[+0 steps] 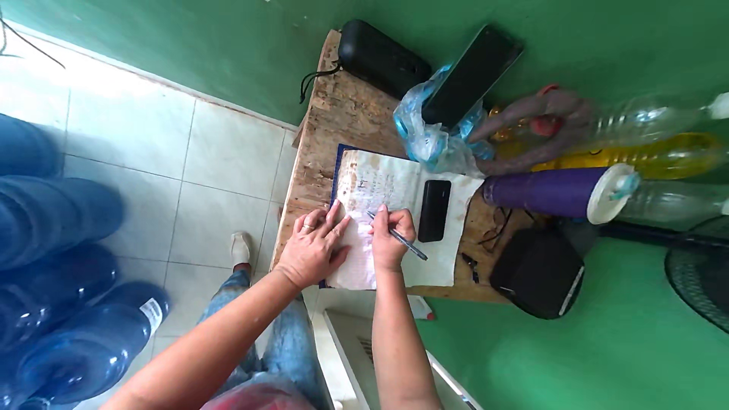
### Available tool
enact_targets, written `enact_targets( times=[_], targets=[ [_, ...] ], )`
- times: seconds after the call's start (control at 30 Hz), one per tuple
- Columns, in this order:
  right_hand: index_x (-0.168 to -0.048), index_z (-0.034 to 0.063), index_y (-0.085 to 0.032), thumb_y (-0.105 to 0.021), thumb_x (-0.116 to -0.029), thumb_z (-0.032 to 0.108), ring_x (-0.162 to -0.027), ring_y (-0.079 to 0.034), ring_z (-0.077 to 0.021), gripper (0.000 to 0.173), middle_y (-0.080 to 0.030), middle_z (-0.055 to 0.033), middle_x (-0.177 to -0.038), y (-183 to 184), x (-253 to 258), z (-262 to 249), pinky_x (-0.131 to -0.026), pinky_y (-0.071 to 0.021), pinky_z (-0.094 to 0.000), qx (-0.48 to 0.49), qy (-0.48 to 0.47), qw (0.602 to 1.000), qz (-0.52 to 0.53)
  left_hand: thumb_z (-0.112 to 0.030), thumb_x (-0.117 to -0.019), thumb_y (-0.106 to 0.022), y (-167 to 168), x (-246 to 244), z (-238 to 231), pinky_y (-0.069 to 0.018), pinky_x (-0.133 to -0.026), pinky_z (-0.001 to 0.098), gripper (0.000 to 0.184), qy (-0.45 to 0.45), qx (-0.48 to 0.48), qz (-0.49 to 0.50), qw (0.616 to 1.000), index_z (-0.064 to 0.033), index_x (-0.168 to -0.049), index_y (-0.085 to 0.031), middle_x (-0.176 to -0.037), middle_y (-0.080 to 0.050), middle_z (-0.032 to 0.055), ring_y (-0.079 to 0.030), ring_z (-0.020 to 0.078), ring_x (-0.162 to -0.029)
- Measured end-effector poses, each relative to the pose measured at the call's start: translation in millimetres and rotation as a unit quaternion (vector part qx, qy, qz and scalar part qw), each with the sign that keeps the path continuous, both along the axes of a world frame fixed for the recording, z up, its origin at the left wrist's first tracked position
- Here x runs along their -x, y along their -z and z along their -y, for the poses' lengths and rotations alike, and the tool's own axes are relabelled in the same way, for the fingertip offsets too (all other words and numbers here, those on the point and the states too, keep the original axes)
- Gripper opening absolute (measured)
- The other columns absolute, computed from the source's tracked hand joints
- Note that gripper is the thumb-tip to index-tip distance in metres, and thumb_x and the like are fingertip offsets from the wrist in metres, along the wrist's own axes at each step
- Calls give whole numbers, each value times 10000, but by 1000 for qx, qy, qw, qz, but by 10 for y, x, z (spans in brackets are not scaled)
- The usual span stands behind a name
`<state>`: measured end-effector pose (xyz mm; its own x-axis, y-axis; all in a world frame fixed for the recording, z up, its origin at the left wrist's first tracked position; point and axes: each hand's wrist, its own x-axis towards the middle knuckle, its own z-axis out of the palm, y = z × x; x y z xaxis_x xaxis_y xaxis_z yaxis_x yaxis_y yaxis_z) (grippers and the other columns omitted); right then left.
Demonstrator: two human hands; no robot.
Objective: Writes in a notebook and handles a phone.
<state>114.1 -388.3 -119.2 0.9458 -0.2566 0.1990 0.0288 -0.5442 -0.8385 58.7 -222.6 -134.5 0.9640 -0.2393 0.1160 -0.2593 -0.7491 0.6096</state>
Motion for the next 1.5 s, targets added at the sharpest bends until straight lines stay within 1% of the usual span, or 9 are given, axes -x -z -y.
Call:
enact_targets(
  times=[0.77, 1.0, 1.2, 1.27, 1.3, 1.33, 1.4, 1.43, 1.5],
  targets=[
    [-739, 71, -543, -667, -956, 105, -482, -607, -91, 252, -596, -16, -601, 64, 7, 12, -452, -549, -263, 36, 5, 999, 9, -482, -976, -562, -7, -5, -2, -382, -1105, 509, 553, -4, 7, -1, 1000, -174, -1432, -615, -1570, -476, 116, -499, 328, -1374],
    [-803, 108, -504, -631, -975, 55, -473, -618, -83, 221, -594, 30, -604, -241, 37, 103, -454, -573, -255, -100, 43, 994, -23, -475, -968, -570, -3, 2, -10, -375, -1116, 501, 567, -3, 12, 6, 1000, -160, -1438, -608, -1559, -489, 122, -497, 330, -1377],
    [-756, 108, -514, -657, -960, 65, -464, -602, -56, 253, -593, 42, -580, -196, -13, 322, -450, -549, -224, -49, 53, 997, 23, -494, -962, -572, 22, 6, -7, -385, -1107, 497, 570, -7, 7, 12, 1000, -170, -1429, -618, -1553, -499, 113, -507, 323, -1368],
    [-816, 98, -533, -628, -988, 85, -482, -627, -74, 197, -614, 35, -603, -219, -32, 367, -462, -571, -246, -68, 50, 996, 36, -498, -962, -575, 26, 3, -7, -376, -1118, 492, 572, -8, 6, 11, 1000, -176, -1433, -615, -1562, -489, 107, -495, 318, -1383],
    [-903, 87, -554, -561, -1041, 131, -520, -654, -94, 144, -638, 27, -645, -277, -27, 409, -495, -595, -273, -77, 43, 996, 34, -501, -964, -576, 29, 7, -5, -371, -1125, 490, 574, -9, 6, 10, 1000, -183, -1440, -609, -1568, -482, 102, -488, 316, -1390],
    [-1021, 69, -573, -459, -1092, 191, -579, -699, -129, 182, -686, 3, -713, -351, -16, 483, -541, -628, -312, -77, 31, 996, 28, -504, -966, -577, 30, 11, -4, -366, -1133, 492, 575, -11, 5, 8, 1000, -190, -1447, -602, -1571, -480, 97, -484, 316, -1396],
    [-1221, 12, -606, -286, -1134, 294, -654, -742, -173, 436, -744, -49, -802, -496, -4, 683, -601, -650, -350, -45, 37, 998, 8, -501, -965, -582, 27, 13, -6, -356, -1143, 502, 580, -11, 5, 4, 1000, -202, -1462, -588, -1577, -473, 92, -473, 322, -1408],
    [-1227, 2, -630, -279, -1133, 299, -669, -747, -167, 469, -748, -55, -807, -548, -4, 791, -618, -651, -344, -14, 62, 998, -8, -502, -965, -581, 27, 17, -6, -352, -1147, 507, 583, -10, 4, 3, 1000, -204, -1466, -584, -1580, -469, 90, -467, 324, -1414],
    [-1170, 14, -679, -436, -1098, 280, -789, -753, -155, 367, -750, -71, -910, -581, -19, 1014, -726, -648, -340, 62, 105, 991, -55, -503, -967, -577, 30, 17, -5, -359, -1137, 522, 582, -7, 4, 4, 1000, -200, -1464, -587, -1578, -471, 93, -467, 336, -1413]
  ],
)
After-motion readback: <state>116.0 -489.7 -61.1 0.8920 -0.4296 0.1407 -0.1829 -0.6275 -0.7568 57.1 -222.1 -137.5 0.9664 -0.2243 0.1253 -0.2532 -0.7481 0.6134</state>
